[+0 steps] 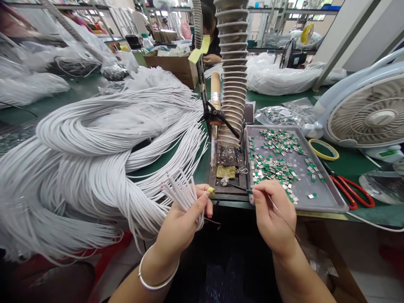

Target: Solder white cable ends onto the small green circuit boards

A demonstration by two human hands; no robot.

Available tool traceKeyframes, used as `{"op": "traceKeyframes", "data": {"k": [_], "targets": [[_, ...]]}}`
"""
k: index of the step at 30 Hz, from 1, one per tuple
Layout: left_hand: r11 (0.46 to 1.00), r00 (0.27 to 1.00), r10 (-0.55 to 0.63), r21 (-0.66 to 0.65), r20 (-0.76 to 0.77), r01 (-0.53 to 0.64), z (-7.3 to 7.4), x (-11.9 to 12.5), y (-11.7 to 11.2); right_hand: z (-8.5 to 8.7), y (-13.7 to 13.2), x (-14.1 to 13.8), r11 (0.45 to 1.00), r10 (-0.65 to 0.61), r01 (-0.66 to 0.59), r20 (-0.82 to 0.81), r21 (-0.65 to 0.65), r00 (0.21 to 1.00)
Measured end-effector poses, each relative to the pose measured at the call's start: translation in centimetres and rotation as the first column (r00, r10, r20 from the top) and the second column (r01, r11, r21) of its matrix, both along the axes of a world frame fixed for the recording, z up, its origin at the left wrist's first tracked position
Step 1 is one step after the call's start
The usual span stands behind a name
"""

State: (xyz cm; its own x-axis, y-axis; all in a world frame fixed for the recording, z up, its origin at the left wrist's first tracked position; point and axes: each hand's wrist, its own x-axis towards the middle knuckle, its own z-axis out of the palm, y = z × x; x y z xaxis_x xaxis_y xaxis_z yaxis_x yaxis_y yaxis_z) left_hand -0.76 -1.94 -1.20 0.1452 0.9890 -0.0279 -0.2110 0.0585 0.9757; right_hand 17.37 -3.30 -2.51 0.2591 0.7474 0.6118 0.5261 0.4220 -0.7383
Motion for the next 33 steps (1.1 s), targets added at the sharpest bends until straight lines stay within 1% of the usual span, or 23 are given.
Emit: {"op": "traceKeyframes", "data": {"k": [2, 3, 6, 10, 18, 29, 33], "targets": [[0.997, 0.993, -0.002, -0.077, 0.115, 0.011, -1.0, 0.5, 0.5, -0.1, -0.2, -0.9, 0.998, 0.043, -0.045, -0.053, -0.039, 0.998], [0.995, 0.989, -0.007, -0.097, 0.149, 0.022, -1.4, 0.6, 0.6, -0.2, -0.2, -1.3, 0.996, 0.064, -0.069, -0.071, -0.059, 0.995], [0.989, 0.983, -0.059, -0.122, 0.176, 0.081, -1.9, 0.9, 0.9, -0.3, 0.0, -2.5, 0.986, 0.122, -0.132, -0.098, -0.106, 0.988], [0.984, 0.981, -0.071, -0.149, 0.179, 0.098, -1.8, 0.9, 1.0, -0.1, 0.8, -3.8, 0.974, 0.169, -0.183, -0.113, -0.132, 0.979], [0.991, 0.979, -0.052, -0.112, 0.197, 0.076, -1.9, 0.6, 1.4, -0.2, 1.4, -4.9, 0.962, 0.172, -0.199, -0.148, -0.189, 0.974], [0.985, 0.984, -0.052, -0.154, 0.169, 0.079, -0.9, 0.7, 1.1, -0.5, 1.1, -5.4, 0.967, 0.179, -0.209, -0.196, -0.144, 0.964], [0.987, 0.983, -0.057, -0.136, 0.172, 0.081, -0.6, 0.6, 0.9, -0.6, 1.0, -5.5, 0.971, 0.171, -0.202, -0.219, -0.128, 0.961]]}}
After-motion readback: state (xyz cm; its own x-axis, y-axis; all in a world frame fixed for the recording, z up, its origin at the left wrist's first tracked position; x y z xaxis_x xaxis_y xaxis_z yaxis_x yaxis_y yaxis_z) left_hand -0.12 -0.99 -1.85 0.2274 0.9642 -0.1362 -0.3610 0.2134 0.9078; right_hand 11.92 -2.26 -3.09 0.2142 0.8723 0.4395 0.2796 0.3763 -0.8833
